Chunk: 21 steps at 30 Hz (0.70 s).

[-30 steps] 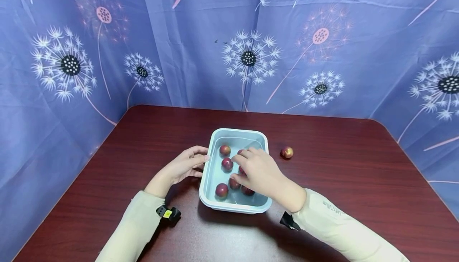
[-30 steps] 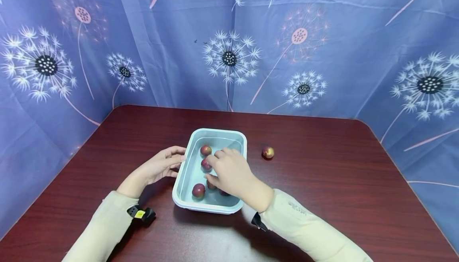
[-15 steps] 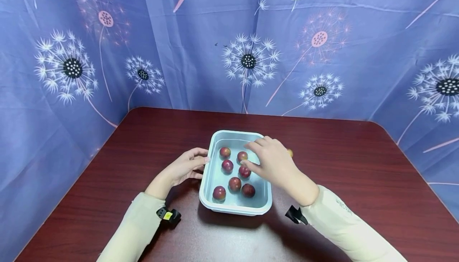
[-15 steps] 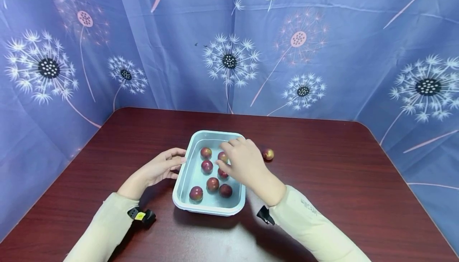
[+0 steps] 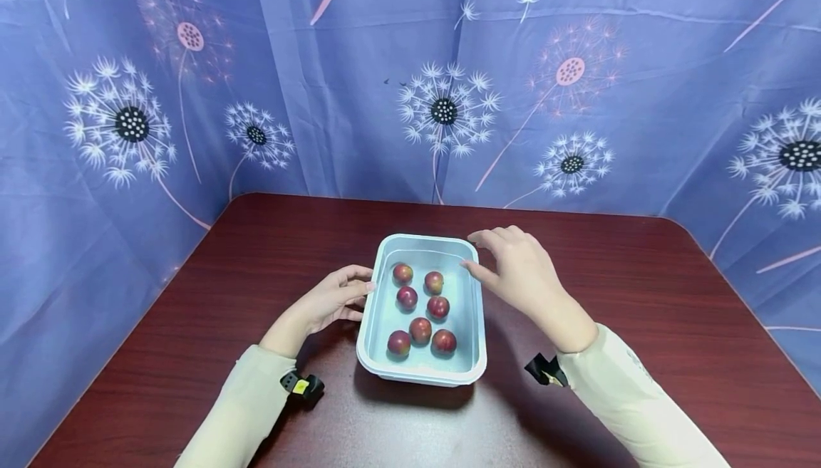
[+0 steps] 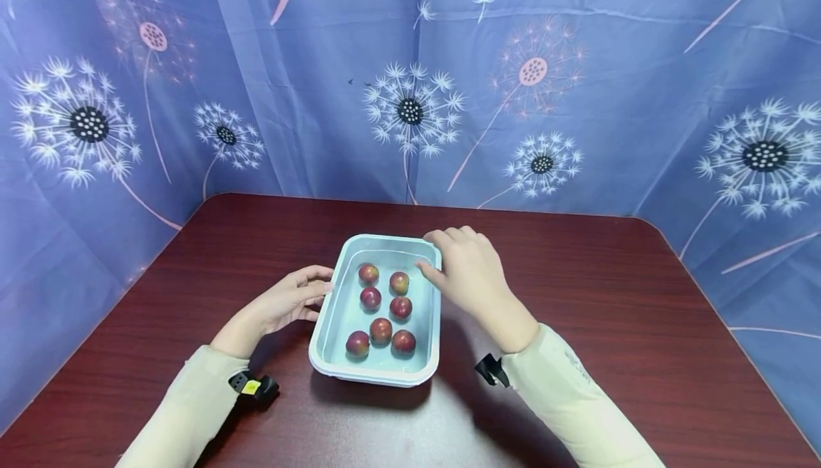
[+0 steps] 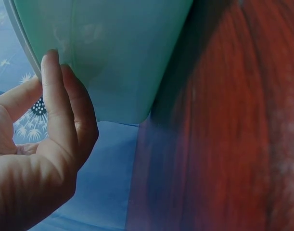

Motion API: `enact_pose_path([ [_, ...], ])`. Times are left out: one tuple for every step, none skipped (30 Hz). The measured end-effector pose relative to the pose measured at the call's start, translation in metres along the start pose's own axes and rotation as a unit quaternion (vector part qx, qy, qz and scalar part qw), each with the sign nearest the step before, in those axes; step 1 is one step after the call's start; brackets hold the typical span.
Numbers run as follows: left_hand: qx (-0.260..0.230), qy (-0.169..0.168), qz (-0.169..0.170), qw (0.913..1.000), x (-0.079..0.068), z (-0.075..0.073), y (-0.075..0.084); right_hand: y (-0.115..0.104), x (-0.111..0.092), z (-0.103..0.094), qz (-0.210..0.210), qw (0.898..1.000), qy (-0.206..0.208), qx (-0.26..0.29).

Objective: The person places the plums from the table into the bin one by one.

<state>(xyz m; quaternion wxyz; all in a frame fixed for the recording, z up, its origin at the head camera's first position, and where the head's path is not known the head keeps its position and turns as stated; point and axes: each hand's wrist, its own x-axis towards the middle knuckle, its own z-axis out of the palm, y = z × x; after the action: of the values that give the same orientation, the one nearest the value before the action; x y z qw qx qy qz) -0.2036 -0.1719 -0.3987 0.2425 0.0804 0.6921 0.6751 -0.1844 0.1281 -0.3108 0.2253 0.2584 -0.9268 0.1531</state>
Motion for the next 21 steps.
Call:
enact_pose_path([
  [0.000, 0.000, 0.000, 1.0000, 0.000, 0.000, 0.000, 0.002, 0.000, -0.001, 0.010, 1.000, -0.002, 0.002],
  [0.000, 0.000, 0.001, 1.0000, 0.000, 0.000, 0.000, 0.004, 0.000, -0.002, 0.020, 1.000, -0.003, 0.005],
  [-0.001, -0.001, 0.002, 1.0000, 0.000, 0.000, -0.001, 0.005, 0.000, -0.003, 0.029, 1.000, -0.003, 0.007],
  [-0.001, 0.000, 0.002, 1.0000, 0.000, 0.000, -0.001, 0.007, -0.001, -0.004, 0.038, 0.999, -0.004, 0.009],
  [-0.001, 0.000, 0.002, 1.0000, 0.000, 0.000, -0.001, 0.009, -0.001, -0.004, 0.047, 0.999, -0.006, 0.011],
  [-0.001, 0.000, 0.003, 1.0000, 0.000, 0.000, 0.000, 0.011, -0.001, -0.004, 0.054, 0.998, -0.008, 0.012],
  [0.000, -0.001, 0.003, 1.0000, 0.000, 0.000, -0.001, 0.013, -0.001, -0.004, 0.061, 0.998, -0.010, 0.013],
  [0.001, -0.001, 0.003, 1.0000, 0.000, 0.000, -0.001, 0.015, -0.002, -0.004, 0.067, 0.998, -0.012, 0.015],
  [0.002, -0.002, 0.004, 1.0000, 0.000, -0.001, -0.001, 0.017, -0.002, -0.003, 0.073, 0.997, -0.015, 0.016],
  [0.003, -0.002, 0.004, 1.0000, 0.000, -0.001, -0.001, 0.019, -0.002, -0.003, 0.080, 0.997, -0.019, 0.016],
  [0.003, -0.002, 0.004, 1.0000, 0.000, -0.001, 0.000, 0.021, -0.002, -0.003, 0.086, 0.996, -0.023, 0.014],
  [0.004, -0.002, 0.004, 1.0000, 0.000, -0.001, 0.000, 0.023, -0.002, -0.002, 0.090, 0.996, -0.025, 0.013],
  [0.004, -0.002, 0.004, 1.0000, 0.000, -0.001, 0.000, 0.025, -0.002, -0.002, 0.095, 0.995, -0.029, 0.012],
  [0.004, -0.002, 0.004, 1.0000, 0.000, -0.001, 0.000, 0.028, -0.001, -0.001, 0.100, 0.994, -0.032, 0.011],
  [0.003, -0.002, 0.004, 1.0000, 0.000, -0.001, 0.000, 0.030, -0.001, -0.001, 0.104, 0.994, -0.035, 0.011],
  [0.003, -0.002, 0.003, 1.0000, -0.001, 0.000, 0.000, 0.032, -0.001, 0.000, 0.108, 0.993, -0.039, 0.010],
  [0.002, -0.002, 0.003, 1.0000, -0.001, 0.000, 0.000, 0.034, -0.001, 0.000, 0.113, 0.993, -0.043, 0.009],
  [0.002, -0.002, 0.003, 1.0000, -0.001, 0.000, 0.000, 0.036, -0.001, 0.001, 0.117, 0.992, -0.046, 0.009],
  [0.001, -0.003, 0.003, 1.0000, -0.001, 0.000, 0.000, 0.038, -0.001, 0.002, 0.120, 0.991, -0.049, 0.008],
  [0.001, -0.002, 0.003, 1.0000, -0.001, 0.000, 0.000, 0.040, -0.001, 0.002, 0.124, 0.991, -0.053, 0.007],
  [0.000, -0.002, 0.003, 1.0000, -0.001, 0.000, 0.000, 0.042, -0.001, 0.003, 0.127, 0.990, -0.056, 0.007],
])
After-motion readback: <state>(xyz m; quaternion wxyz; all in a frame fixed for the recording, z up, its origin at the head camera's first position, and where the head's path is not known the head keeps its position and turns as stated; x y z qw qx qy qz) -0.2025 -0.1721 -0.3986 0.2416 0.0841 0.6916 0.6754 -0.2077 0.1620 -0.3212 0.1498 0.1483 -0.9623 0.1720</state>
